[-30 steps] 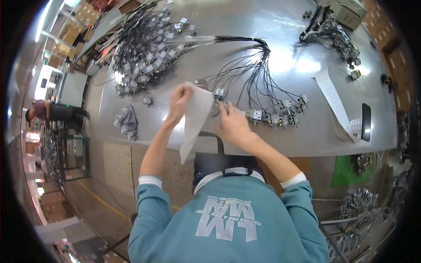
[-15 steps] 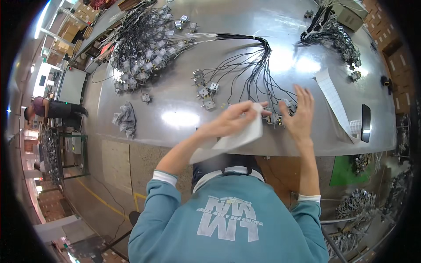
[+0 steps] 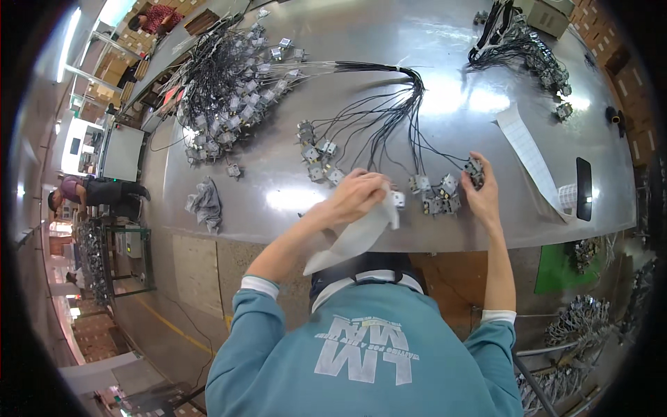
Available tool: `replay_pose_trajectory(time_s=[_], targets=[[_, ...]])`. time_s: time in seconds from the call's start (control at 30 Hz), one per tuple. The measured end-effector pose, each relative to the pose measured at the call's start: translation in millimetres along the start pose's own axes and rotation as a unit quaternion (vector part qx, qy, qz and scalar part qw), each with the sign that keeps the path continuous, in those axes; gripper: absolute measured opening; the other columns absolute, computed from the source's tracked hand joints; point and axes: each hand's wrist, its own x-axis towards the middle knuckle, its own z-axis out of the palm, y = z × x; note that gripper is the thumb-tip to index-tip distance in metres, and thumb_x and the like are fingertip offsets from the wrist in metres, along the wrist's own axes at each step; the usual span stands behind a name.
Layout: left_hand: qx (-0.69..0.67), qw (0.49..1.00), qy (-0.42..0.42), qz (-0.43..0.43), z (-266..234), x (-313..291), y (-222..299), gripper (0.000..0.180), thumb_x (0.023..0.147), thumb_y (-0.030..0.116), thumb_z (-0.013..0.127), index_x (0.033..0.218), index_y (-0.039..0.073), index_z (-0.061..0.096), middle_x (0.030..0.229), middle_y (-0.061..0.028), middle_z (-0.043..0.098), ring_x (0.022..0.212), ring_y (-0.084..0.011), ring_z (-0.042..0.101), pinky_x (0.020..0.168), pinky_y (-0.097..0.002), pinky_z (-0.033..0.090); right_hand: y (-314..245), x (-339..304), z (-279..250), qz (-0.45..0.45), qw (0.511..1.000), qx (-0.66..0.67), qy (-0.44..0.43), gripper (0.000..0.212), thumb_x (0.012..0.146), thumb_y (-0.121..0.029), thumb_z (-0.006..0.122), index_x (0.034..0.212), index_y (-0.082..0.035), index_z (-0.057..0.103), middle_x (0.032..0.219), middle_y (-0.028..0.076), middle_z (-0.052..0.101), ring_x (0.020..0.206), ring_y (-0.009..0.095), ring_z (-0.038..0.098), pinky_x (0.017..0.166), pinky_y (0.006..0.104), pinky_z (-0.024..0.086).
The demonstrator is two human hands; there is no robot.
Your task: Assembling and organizing multiple electrical wiring harnesses on a production table.
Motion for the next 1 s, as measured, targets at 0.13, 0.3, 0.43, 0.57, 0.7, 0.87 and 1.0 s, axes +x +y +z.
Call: replay_pose_trajectory(time_s=[0.13, 0.3, 0.43, 0.57, 0.7, 0.87, 1.0], targets=[[0.006, 0.999, -0.051, 0.006, -34.7, -38.0, -31.3, 0.026, 0.105, 0.015, 0.057, 0.126, 0.011, 0.070, 0.137, -0.0078, 0.069, 0.128, -0.0326, 0.061, 0.116, -0.0459, 0.041, 19.3, 25.6, -28.6, -0.125, 0.988, -0.089, 0.026, 0.047, 0.099, -0.010, 0.071, 0.145, -0.016, 0.063, 0.123, 0.014, 0.070, 0.111, 0.034, 0.066, 0.099, 0.0431, 0.051], [0.030, 0.994, -0.095, 0.036, -78.8, -50.3, -53.4, 0.027, 0.104, 0.015, 0.058, 0.127, 0.016, 0.071, 0.136, -0.0050, 0.070, 0.129, -0.0312, 0.060, 0.117, -0.0483, 0.041, 50.8, 42.2, -56.0, -0.297, 0.877, -0.378, 0.016, 0.056, 0.094, -0.012, 0.073, 0.147, -0.027, 0.065, 0.124, 0.007, 0.068, 0.117, 0.027, 0.060, 0.101, 0.0432, 0.041], [0.038, 0.990, -0.134, 0.020, -88.0, -45.1, -58.0, 0.025, 0.105, 0.017, 0.057, 0.125, 0.013, 0.072, 0.138, -0.0063, 0.070, 0.131, -0.0285, 0.060, 0.122, -0.0491, 0.037, 32.9, 36.6, -51.8, -0.242, 0.891, -0.382, -0.042, 0.061, 0.093, -0.019, 0.076, 0.151, -0.029, 0.061, 0.132, 0.007, 0.066, 0.126, 0.028, 0.058, 0.106, 0.0463, 0.040], [-0.004, 0.991, -0.118, -0.056, -80.4, -54.3, -45.9, 0.023, 0.109, 0.019, 0.055, 0.122, 0.009, 0.071, 0.146, -0.0100, 0.066, 0.142, -0.0295, 0.054, 0.126, -0.0499, 0.031, -29.8, -11.9, -27.4, -0.193, 0.873, -0.432, -0.120, 0.067, 0.094, -0.029, 0.074, 0.158, -0.025, 0.052, 0.159, 0.010, 0.050, 0.147, 0.035, 0.041, 0.123, 0.0578, 0.028], [-0.181, 0.971, -0.076, -0.133, -97.5, -58.5, -33.8, 0.019, 0.111, 0.018, 0.054, 0.109, 0.002, 0.064, 0.143, -0.0157, 0.069, 0.150, -0.0314, 0.050, 0.125, -0.0480, 0.034, -44.8, -36.7, 2.8, -0.253, 0.898, -0.348, -0.094, 0.059, 0.102, -0.025, 0.066, 0.158, -0.023, 0.050, 0.164, 0.010, 0.046, 0.155, 0.037, 0.033, 0.127, 0.0699, 0.015], [-0.437, 0.883, 0.011, -0.171, -108.0, -77.8, -4.4, 0.029, 0.114, 0.033, 0.054, 0.108, 0.004, 0.054, 0.138, -0.0252, 0.069, 0.134, -0.0331, 0.064, 0.112, -0.0396, 0.048, -25.5, -53.8, 40.0, -0.252, 0.857, -0.441, -0.089, 0.058, 0.104, -0.031, 0.059, 0.160, -0.019, 0.048, 0.165, 0.013, 0.043, 0.156, 0.035, 0.033, 0.128, 0.0669, 0.013], [-0.587, 0.783, 0.036, -0.202, -92.5, -108.3, -3.0, 0.040, 0.113, 0.042, 0.054, 0.113, 0.002, 0.059, 0.117, -0.0231, 0.078, 0.131, -0.0288, 0.066, 0.100, -0.0412, 0.059, -14.3, -48.4, 38.4, -0.230, 0.870, -0.416, -0.132, 0.061, 0.105, -0.031, 0.056, 0.163, -0.018, 0.044, 0.168, 0.015, 0.039, 0.158, 0.037, 0.029, 0.129, 0.0652, 0.011]])
